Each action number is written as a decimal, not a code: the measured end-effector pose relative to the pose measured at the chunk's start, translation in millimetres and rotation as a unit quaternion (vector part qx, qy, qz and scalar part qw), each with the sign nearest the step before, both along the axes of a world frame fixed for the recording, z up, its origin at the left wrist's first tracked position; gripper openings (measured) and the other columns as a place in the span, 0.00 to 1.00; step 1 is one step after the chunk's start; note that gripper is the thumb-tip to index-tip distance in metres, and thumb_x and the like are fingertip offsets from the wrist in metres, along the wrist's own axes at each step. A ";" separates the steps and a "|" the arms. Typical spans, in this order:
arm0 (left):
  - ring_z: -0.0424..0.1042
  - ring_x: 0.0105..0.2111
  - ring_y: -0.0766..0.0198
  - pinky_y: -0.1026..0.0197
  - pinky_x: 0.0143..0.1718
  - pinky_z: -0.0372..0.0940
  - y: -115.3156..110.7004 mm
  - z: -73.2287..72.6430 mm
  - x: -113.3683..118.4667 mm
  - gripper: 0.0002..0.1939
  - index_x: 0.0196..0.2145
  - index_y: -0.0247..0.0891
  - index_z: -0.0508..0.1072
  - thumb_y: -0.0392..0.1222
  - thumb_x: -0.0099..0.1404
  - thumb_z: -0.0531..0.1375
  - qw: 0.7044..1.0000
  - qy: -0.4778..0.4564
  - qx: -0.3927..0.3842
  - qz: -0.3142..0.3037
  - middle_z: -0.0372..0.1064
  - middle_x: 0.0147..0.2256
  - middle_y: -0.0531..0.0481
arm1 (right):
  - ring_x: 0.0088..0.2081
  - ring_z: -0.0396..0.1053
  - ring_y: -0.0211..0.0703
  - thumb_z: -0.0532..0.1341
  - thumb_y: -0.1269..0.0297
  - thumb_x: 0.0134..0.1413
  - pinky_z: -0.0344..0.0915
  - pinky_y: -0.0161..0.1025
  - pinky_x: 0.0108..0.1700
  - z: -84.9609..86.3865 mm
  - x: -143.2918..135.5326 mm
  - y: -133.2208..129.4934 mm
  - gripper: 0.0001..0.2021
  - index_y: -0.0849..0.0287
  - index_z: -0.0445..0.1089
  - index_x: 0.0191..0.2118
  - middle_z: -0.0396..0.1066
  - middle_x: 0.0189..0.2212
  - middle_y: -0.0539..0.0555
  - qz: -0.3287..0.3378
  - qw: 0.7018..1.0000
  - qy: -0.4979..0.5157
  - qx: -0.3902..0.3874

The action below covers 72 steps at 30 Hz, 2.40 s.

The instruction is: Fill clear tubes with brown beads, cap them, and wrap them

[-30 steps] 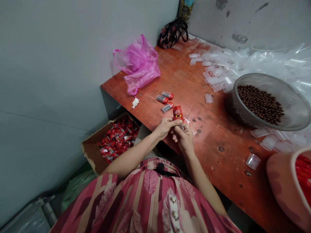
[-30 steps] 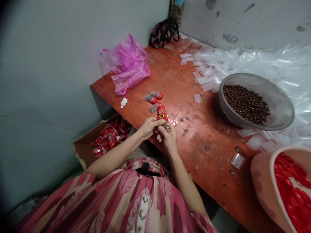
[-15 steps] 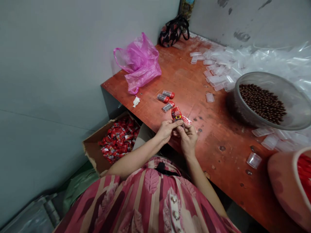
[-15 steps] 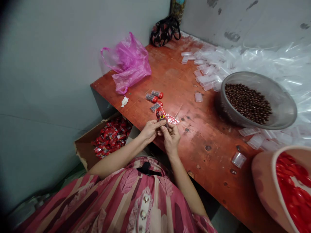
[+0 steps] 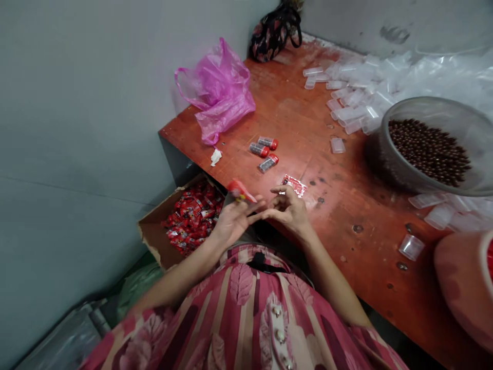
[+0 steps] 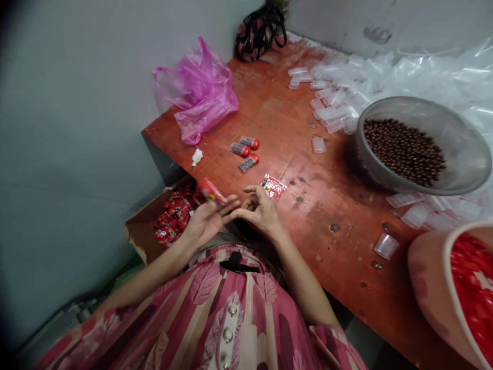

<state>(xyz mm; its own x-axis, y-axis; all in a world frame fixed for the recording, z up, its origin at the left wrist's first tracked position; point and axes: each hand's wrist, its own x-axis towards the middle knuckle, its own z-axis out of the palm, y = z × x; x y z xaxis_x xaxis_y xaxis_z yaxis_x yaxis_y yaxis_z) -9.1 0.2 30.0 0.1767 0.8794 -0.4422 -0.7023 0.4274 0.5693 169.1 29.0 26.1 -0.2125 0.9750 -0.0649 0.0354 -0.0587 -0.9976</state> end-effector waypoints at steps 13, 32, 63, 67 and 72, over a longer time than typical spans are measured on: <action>0.57 0.62 0.51 0.47 0.65 0.46 66.3 -24.2 64.8 0.19 0.46 0.43 0.76 0.42 0.56 0.66 0.733 0.537 0.390 -0.148 0.64 0.58 0.43 | 0.16 0.64 0.33 0.65 0.55 0.49 0.61 0.30 0.18 -0.2 60.5 -4.0 0.13 0.58 0.67 0.35 0.69 0.19 0.45 -0.239 0.971 -0.016 -0.024; 0.60 0.60 0.57 0.51 0.63 0.51 60.0 -34.0 82.5 0.15 0.46 0.46 0.76 0.40 0.59 0.63 0.811 0.445 0.371 -0.079 0.66 0.57 0.46 | 0.20 0.64 0.31 0.70 0.60 0.38 0.64 0.31 0.25 -14.4 45.5 30.5 0.22 0.56 0.65 0.41 0.67 0.22 0.41 -0.227 0.963 0.113 -0.095; 0.70 0.23 0.71 0.65 0.27 0.69 63.5 -18.4 9.7 0.16 0.23 0.31 0.70 0.42 0.46 0.72 0.991 0.047 -0.067 0.107 0.71 0.23 0.51 | 0.23 0.69 0.41 0.65 0.54 0.44 0.63 0.36 0.25 0.7 -5.7 92.8 0.15 0.59 0.69 0.35 0.72 0.24 0.51 -0.104 0.972 -0.210 -0.017; 0.72 0.26 0.69 0.64 0.31 0.71 68.2 -18.9 17.4 0.14 0.27 0.30 0.71 0.40 0.49 0.71 0.991 0.006 -0.073 0.112 0.73 0.26 0.50 | 0.19 0.64 0.35 0.67 0.56 0.44 0.61 0.33 0.21 9.1 4.2 28.0 0.15 0.58 0.67 0.35 0.69 0.21 0.47 -0.077 0.994 -0.065 -0.043; 0.73 0.27 0.68 0.63 0.33 0.70 69.5 -12.4 34.8 0.14 0.26 0.31 0.71 0.41 0.49 0.71 0.994 -0.002 -0.058 0.097 0.73 0.26 0.49 | 0.23 0.65 0.35 0.67 0.57 0.47 0.64 0.33 0.23 0.4 -1.6 -15.6 0.15 0.56 0.68 0.39 0.70 0.26 0.47 -0.124 0.990 -0.060 -0.032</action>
<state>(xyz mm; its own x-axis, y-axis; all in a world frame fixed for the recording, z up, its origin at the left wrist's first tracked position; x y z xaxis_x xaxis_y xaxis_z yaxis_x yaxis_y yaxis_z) 25.7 69.7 17.7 0.0111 0.8400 -0.5425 -0.7799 0.3469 0.5210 167.5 13.3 26.5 0.0465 0.9894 -0.1379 0.1303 -0.1429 -0.9811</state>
